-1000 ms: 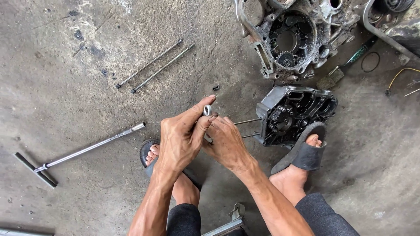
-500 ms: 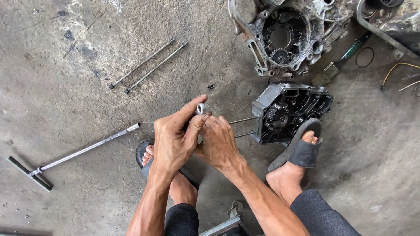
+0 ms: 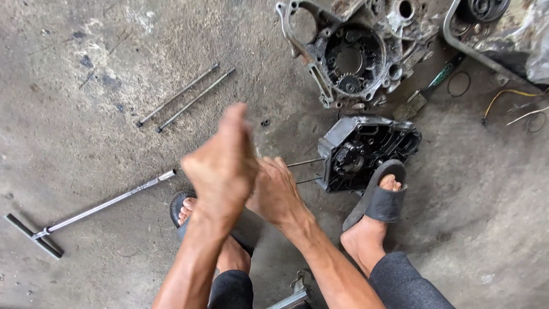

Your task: Tightening long studs into a motorcycle engine block using a T-handle socket wrench and an open-end wrench

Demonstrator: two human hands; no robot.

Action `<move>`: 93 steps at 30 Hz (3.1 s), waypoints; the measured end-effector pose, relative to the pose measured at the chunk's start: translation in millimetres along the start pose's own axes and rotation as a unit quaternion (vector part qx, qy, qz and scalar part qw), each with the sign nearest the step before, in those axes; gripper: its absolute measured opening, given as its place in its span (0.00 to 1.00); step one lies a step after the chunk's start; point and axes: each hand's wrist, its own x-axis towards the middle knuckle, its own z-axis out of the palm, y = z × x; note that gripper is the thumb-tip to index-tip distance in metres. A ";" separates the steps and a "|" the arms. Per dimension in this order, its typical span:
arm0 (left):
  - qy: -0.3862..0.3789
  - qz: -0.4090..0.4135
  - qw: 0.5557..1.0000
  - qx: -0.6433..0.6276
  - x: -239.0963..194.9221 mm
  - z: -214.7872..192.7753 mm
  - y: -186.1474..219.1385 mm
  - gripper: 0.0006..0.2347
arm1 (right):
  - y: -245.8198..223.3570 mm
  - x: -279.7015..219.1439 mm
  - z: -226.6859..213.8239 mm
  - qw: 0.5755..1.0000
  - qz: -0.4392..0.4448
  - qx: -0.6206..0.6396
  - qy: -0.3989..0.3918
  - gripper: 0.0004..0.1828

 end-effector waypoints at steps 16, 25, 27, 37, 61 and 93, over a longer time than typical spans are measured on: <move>-0.107 -0.083 0.989 0.051 31.1 -3.4 10.1 0.05 | 8.9 0.0 6.6 0.999 -0.016 -0.039 0.025 0.04; -0.148 -0.101 0.983 0.046 36.3 -1.0 9.7 0.06 | 2.2 -0.6 -2.1 1.000 0.011 0.011 -0.002 0.04; -0.159 -0.117 0.980 0.039 37.9 -2.0 9.9 0.07 | 1.7 -0.4 -1.4 1.000 0.015 0.016 -0.001 0.04; -0.184 -0.124 0.973 0.060 44.2 6.3 5.7 0.07 | 9.8 1.0 7.9 1.000 0.013 0.005 0.001 0.04; -0.348 -0.204 0.896 -0.186 8.8 -68.6 1.7 0.10 | 17.6 6.3 2.7 0.994 -0.032 0.104 -0.005 0.08; -0.112 -0.105 0.981 -0.115 -118.2 -61.8 11.7 0.05 | 39.9 -8.0 57.1 0.992 -0.125 0.006 0.026 0.10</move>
